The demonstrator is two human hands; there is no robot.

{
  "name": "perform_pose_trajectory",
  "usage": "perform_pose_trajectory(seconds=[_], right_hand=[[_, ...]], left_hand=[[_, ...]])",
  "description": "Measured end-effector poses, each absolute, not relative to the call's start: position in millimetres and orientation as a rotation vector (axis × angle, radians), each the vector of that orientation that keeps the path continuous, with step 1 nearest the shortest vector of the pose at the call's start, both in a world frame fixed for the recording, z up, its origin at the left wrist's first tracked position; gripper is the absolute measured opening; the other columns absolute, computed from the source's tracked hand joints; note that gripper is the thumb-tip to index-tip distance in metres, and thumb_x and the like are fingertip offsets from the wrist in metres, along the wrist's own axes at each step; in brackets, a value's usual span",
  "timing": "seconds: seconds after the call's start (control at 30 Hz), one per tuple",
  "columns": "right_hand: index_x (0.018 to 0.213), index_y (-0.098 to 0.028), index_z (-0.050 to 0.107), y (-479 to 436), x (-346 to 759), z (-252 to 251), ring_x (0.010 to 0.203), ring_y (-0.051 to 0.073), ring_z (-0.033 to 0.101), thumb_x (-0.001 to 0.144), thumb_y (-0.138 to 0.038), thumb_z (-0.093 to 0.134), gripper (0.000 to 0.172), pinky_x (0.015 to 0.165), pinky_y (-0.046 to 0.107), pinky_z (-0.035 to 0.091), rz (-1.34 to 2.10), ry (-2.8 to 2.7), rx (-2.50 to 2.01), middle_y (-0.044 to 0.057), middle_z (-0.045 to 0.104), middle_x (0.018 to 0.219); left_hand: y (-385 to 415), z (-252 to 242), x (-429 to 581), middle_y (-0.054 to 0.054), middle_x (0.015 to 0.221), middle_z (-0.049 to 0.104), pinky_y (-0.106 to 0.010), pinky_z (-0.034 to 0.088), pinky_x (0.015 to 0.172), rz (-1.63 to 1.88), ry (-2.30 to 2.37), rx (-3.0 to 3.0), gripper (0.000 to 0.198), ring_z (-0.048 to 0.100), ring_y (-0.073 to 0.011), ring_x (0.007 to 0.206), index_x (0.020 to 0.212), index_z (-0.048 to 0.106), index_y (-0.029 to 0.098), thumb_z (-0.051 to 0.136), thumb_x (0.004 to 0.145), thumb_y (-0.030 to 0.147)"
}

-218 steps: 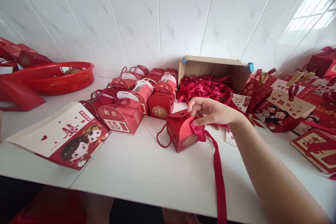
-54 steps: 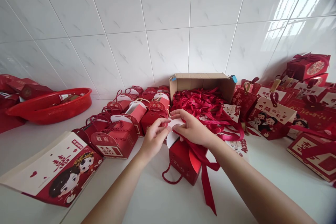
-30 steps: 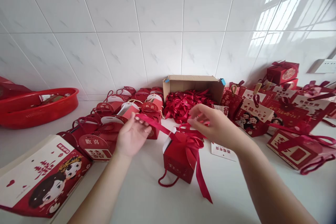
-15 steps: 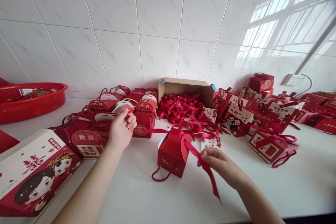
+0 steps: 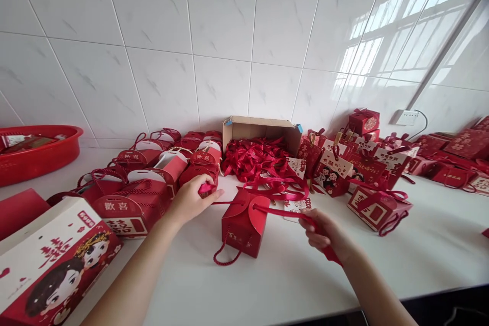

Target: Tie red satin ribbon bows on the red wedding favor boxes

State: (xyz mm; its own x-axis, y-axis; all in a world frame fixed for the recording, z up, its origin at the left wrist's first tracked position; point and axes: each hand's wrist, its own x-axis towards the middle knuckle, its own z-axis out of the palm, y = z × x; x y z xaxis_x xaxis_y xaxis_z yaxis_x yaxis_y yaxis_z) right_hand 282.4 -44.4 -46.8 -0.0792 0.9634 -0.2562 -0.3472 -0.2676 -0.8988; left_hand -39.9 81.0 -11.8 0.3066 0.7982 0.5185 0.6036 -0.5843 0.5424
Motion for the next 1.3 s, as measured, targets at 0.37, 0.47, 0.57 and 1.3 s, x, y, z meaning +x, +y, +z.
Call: perform_pose_trajectory(seconds=[0.37,0.47,0.57,1.3], right_hand=[[0.066,-0.020,0.047,-56.9,293.5,-64.2,0.048,0.009,0.021,0.078,-0.065,0.052,0.048,0.046,0.023,0.015,0.992,-1.572,-1.701,-0.007,0.026,0.052],[0.062,-0.019,0.045,-53.5,297.3,-67.6,0.051,0.010,0.026,0.078,-0.064,0.051,0.048,0.049,0.024,0.019,0.768,-1.573,-1.729,-0.005,0.031,0.053],[0.058,-0.020,0.041,-50.5,305.8,-59.0,0.051,0.011,0.029,0.081,-0.061,0.049,0.048,0.050,0.025,0.021,0.595,-1.562,-1.724,-0.004,0.033,0.053],[0.117,-0.015,0.053,-86.3,222.4,-54.7,0.038,0.008,0.041,0.088,-0.057,0.044,0.052,0.039,0.019,0.023,1.461,-1.035,-1.198,-0.003,0.054,0.054]], left_hand=[[80.8,-14.1,-37.8,0.001,0.064,0.050,-0.024,0.038,0.056,0.939,1.027,2.371,0.040,0.048,-0.0136,0.057,0.050,0.051,0.019,0.066,0.075,0.046],[79.2,-12.0,-34.1,0.000,0.066,0.050,-0.025,0.039,0.060,1.079,0.960,2.268,0.042,0.048,-0.0143,0.061,0.049,0.047,0.019,0.063,0.078,0.044],[76.1,-6.7,-33.1,-0.001,0.069,0.047,-0.024,0.037,0.057,1.151,0.901,2.211,0.046,0.045,-0.0133,0.061,0.046,0.043,0.018,0.061,0.080,0.042],[61.1,10.0,-38.5,0.000,0.051,0.046,-0.024,0.035,0.053,0.596,0.858,2.222,0.040,0.044,-0.0124,0.052,0.058,0.067,0.014,0.050,0.085,0.040]])
